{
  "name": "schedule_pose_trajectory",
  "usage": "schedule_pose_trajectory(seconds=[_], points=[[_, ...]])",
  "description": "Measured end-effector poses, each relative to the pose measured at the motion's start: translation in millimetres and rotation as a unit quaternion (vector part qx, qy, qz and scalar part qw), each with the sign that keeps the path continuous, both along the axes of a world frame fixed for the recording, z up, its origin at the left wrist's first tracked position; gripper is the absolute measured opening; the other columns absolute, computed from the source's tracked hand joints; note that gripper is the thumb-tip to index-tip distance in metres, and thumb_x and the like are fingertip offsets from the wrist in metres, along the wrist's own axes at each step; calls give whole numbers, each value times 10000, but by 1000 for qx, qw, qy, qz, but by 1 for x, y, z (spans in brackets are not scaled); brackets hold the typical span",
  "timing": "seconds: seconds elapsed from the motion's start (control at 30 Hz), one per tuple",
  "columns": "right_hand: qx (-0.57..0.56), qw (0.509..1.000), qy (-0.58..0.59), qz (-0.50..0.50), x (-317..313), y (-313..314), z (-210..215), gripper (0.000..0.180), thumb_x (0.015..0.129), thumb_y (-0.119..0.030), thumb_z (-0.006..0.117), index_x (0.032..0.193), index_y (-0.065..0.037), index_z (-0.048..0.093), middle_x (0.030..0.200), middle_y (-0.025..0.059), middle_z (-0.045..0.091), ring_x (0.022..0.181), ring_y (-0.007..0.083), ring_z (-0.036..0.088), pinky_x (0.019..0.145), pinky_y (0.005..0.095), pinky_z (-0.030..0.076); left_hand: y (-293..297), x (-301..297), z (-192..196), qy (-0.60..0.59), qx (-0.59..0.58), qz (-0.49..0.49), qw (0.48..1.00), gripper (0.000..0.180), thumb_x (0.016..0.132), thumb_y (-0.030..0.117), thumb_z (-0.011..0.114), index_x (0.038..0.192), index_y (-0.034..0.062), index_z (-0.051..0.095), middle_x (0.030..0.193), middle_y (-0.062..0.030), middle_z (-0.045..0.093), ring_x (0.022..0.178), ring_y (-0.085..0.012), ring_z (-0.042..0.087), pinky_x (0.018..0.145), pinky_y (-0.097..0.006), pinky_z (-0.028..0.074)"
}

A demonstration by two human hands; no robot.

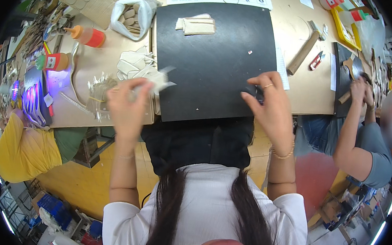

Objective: The person repeatedly picks up small white fabric pieces and sews them by hand using a needle and thread. They pull the thread through each piece, tie off the thread, and place the finished pieces on the table. The task continues throughout the clip with consistent hand motions.

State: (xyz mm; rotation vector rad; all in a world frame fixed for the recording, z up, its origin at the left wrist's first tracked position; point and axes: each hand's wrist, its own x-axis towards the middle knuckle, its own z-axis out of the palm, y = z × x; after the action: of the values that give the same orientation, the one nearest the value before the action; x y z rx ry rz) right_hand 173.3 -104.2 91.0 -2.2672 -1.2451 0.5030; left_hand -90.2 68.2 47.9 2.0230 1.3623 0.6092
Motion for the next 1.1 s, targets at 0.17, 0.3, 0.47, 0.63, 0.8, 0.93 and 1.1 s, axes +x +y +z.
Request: schedule_pose_trajectory(seconds=[0.17,0.3,0.47,0.63,0.8,0.93,1.1], points=[[-43,999,2,-29,44,-48,6,107,884,-84,752,983,-47,735,937,90,647,786,279,672,711,368,529,42,-16,-11,203,204,-13,958,364,886,338,807,1202,162,765,1299,-67,634,1161,-303,564,1043,-450,397],[-36,997,-33,58,54,-76,-2,95,890,-104,749,972,-58,736,942,82,651,773,300,673,708,392,540,45,20,-17,107,232,-94,962,400,888,306,806,1256,161,750,1347,-93,606,1188,-327,546,1047,-465,412],[-86,992,-68,63,51,-100,-19,110,870,-122,774,952,-63,730,930,81,661,759,317,666,699,413,541,70,80,-27,77,229,-161,957,344,906,229,791,1225,108,752,1316,-127,615,1181,-329,547,1033,-444,440],[-76,991,39,-102,28,-120,-41,115,874,-133,786,929,-51,728,896,108,674,713,294,660,685,384,536,85,125,-40,43,236,-212,947,356,905,200,785,1235,77,740,1258,-140,639,1110,-330,583,994,-448,472],[70,989,0,-128,9,-106,-51,215,884,-225,817,944,-43,721,886,89,657,718,275,662,653,363,531,86,149,-51,69,295,-266,915,331,884,230,804,1168,66,760,1164,-120,662,1044,-320,615,917,-428,502],[24,995,-46,-86,-6,-72,-56,286,845,-266,850,945,-49,693,892,73,640,728,259,649,654,346,525,84,155,-53,82,315,-280,903,264,869,235,800,1066,63,764,1090,-91,680,1017,-308,640,877,-423,498],[6,998,27,-60,-1,-56,-63,231,885,-209,804,902,-47,641,865,80,621,784,311,653,684,415,519,84,159,-51,65,255,-274,925,262,849,199,809,1058,55,741,1082,-98,667,1025,-307,626,879,-432,483]])
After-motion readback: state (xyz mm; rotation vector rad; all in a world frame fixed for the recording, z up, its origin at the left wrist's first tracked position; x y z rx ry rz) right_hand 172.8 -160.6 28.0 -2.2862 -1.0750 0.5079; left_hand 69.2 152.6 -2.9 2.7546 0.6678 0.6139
